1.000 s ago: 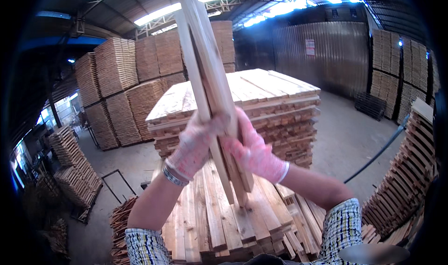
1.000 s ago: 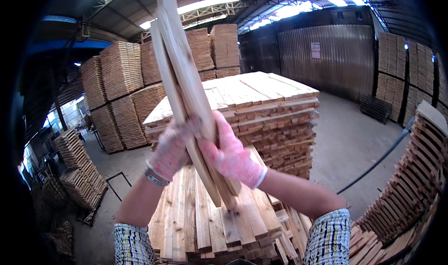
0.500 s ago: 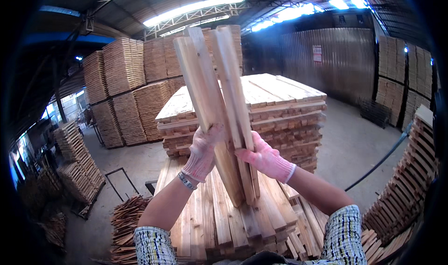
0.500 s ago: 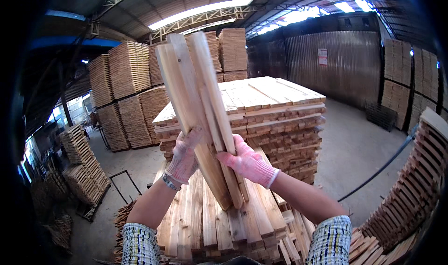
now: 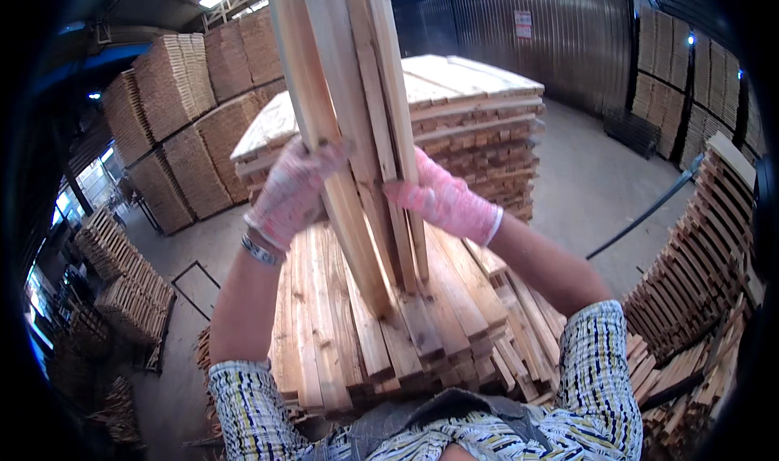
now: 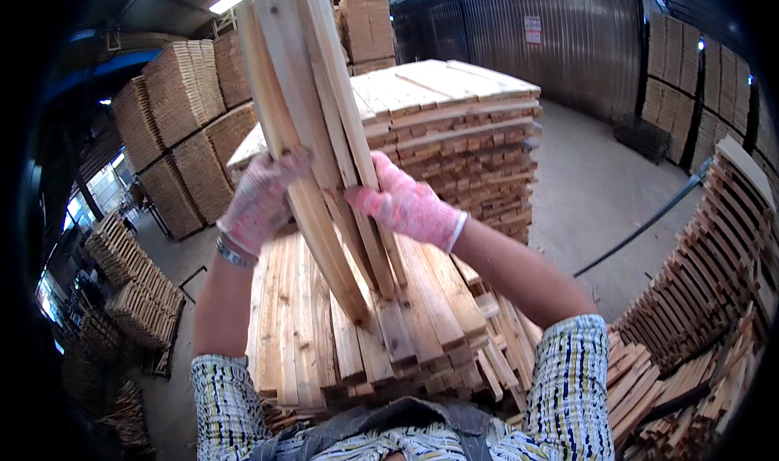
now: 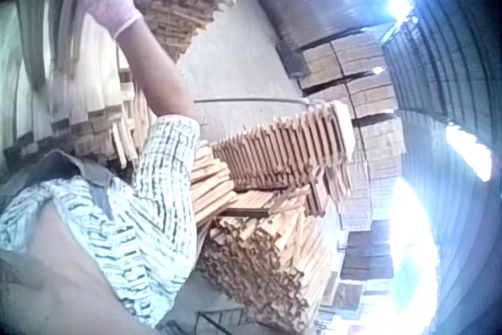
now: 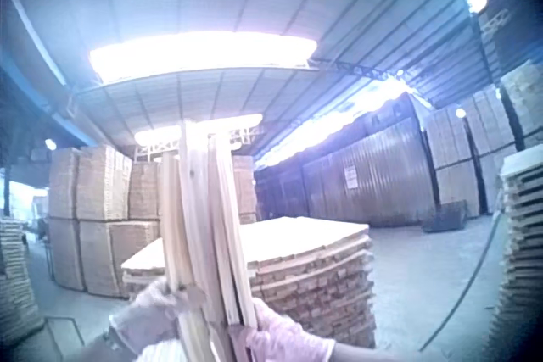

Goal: The person repeatedly picks up wooden planks from a large pile and places them onto a growing stack. They handle the planks one at a time or in small groups, aligning them as they build the stack higher. The process is continuous and repetitive throughout the clip.

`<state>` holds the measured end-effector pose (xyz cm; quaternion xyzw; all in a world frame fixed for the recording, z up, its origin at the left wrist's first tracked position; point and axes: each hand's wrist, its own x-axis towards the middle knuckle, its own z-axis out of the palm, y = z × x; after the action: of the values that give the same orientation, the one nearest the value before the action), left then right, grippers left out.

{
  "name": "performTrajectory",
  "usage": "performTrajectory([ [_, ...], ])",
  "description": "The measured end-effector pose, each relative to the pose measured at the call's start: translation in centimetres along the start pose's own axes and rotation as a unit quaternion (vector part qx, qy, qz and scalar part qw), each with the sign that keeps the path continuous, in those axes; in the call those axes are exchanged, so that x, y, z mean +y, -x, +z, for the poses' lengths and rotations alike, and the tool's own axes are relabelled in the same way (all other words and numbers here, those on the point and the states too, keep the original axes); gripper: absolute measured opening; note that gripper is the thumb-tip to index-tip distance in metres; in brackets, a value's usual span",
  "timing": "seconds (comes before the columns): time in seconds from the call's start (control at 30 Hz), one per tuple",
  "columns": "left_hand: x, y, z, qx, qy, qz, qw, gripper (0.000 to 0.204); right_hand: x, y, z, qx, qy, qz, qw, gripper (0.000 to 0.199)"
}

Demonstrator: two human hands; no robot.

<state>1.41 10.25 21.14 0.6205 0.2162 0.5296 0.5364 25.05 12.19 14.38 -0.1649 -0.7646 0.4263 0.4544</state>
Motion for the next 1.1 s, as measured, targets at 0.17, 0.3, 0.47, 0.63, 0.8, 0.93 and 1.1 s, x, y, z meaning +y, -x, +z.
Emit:
performTrajectory([
  [0.17, -3.3, -1.1, 5.1, 0.052, -0.12, 0.181, 0.975, 0.052, 0.4, 0.2, -0.5, -0.009, 0.06, -0.017, 0.998, 0.067],
  [0.3, -2.7, -1.0, 3.8, 0.06, -0.082, 0.158, 0.982, 0.051, -1.1, -0.5, -0.5, -0.038, 0.044, 0.041, 0.997, 0.058],
  [0.47, 0.0, -0.6, 1.8, 0.069, -0.147, 0.136, 0.977, 0.048, -2.6, -0.3, -1.8, 0.018, 0.064, 0.041, 0.997, 0.07],
  [0.63, -5.1, -1.1, 0.4, 0.058, -0.08, 0.097, 0.99, 0.072, -0.6, -0.7, 0.5, 0.073, 0.008, 0.01, 0.997, 0.057],
  [0.8, 1.8, -3.7, -1.4, 0.037, -0.207, -0.005, 0.978, 0.062, -4.9, 1.4, -5.6, 0.115, -0.082, -0.009, 0.99, 0.044],
  [0.93, 1.6, -5.5, -4.8, -0.008, -0.35, -0.109, 0.931, 0.072, -8.1, 8.0, -9.4, 0.195, 0.153, 0.063, 0.967, 0.056],
  [1.1, -8.4, -4.0, -12.9, 0.059, -0.504, -0.23, 0.83, 0.082, -8.0, 15.6, -8.2, 0.316, 0.036, 0.231, 0.92, 0.044],
])
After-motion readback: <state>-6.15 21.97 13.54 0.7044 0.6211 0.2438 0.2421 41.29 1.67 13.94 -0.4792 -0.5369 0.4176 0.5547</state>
